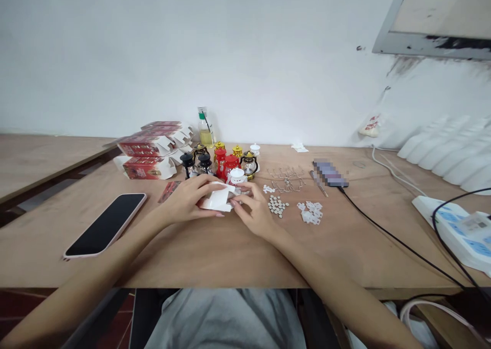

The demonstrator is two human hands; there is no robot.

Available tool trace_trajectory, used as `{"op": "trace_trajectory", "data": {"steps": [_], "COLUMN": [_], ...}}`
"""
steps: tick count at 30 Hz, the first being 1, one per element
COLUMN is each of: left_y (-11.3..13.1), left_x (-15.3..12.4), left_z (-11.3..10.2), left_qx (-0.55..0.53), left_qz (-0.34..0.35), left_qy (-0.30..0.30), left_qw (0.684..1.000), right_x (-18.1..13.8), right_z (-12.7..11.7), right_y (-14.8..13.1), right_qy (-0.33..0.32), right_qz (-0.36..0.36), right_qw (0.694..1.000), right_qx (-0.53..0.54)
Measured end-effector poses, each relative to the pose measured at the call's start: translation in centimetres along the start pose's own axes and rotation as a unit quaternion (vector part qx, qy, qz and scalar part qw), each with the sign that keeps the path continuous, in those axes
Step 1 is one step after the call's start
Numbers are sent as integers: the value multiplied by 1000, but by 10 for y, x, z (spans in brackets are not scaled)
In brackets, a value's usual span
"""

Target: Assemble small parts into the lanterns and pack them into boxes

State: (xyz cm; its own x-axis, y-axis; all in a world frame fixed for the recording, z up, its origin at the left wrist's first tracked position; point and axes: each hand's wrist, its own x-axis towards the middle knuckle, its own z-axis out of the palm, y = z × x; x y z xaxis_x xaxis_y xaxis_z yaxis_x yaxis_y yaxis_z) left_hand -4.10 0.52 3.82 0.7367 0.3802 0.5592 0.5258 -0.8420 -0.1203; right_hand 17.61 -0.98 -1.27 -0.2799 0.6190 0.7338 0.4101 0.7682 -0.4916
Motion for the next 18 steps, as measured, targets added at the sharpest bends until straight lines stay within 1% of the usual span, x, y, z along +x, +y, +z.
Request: {"op": "trace_trajectory", "data": {"steps": [3,6,13,18], "left_y": [2,4,1,1], "left_x": [2,-3,-13,-12], "left_z": [6,12,15,19], "left_qx": [37,60,73,58], "left_qz": [44,64,56,56], "left_qy": [41,63,96,121], "left_qw": [998,994,991,989], "right_x": [0,0,-1,-2], "right_z": [-1,0,-2,-2], "right_y": [3,8,6,3], "right_qy": [9,15,-48,-50], "right_qz": [13,9,17,20], "right_qw": [1000,1000,999,998], "right_qx": [4,4,1,13]}}
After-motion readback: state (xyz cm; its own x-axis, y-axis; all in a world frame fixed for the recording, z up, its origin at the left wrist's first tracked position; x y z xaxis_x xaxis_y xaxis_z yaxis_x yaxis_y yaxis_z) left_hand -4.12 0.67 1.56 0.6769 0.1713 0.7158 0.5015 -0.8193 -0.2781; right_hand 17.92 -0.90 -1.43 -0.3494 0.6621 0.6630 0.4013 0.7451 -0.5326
